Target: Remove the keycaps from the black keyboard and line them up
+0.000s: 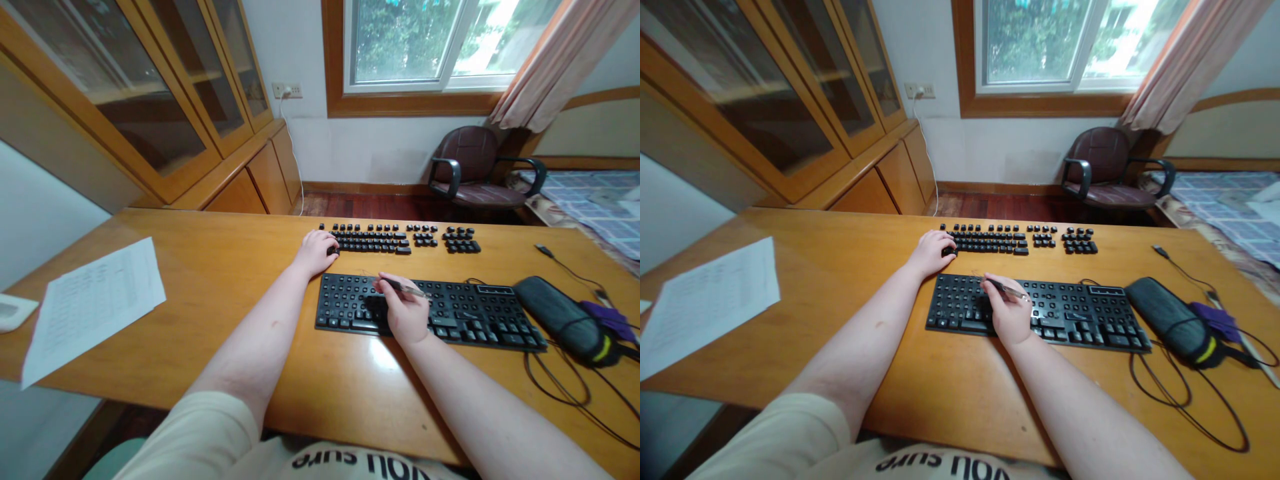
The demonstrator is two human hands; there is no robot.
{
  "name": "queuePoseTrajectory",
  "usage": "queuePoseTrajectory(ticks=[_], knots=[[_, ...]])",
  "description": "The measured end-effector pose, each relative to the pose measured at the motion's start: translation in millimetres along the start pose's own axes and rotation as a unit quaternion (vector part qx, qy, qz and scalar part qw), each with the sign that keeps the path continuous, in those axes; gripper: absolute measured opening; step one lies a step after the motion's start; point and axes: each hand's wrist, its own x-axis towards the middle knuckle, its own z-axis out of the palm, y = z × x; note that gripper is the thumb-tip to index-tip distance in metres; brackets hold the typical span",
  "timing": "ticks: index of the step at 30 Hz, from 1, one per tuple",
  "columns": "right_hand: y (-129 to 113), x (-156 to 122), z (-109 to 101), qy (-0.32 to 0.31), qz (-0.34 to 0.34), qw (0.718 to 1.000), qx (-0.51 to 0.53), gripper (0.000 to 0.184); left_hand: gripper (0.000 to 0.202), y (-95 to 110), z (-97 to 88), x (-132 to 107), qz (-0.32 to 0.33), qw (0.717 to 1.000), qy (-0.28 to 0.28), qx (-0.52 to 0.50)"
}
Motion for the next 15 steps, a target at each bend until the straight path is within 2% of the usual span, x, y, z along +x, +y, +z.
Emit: queuePoseTrajectory(ticks=[15], knots=[[1.1, 0.1, -1.5, 0.0, -0.004, 1.0, -0.003, 0.016, 0.012, -0.8, -0.8, -0.6, 0.002, 1.0, 0.005, 0.009]])
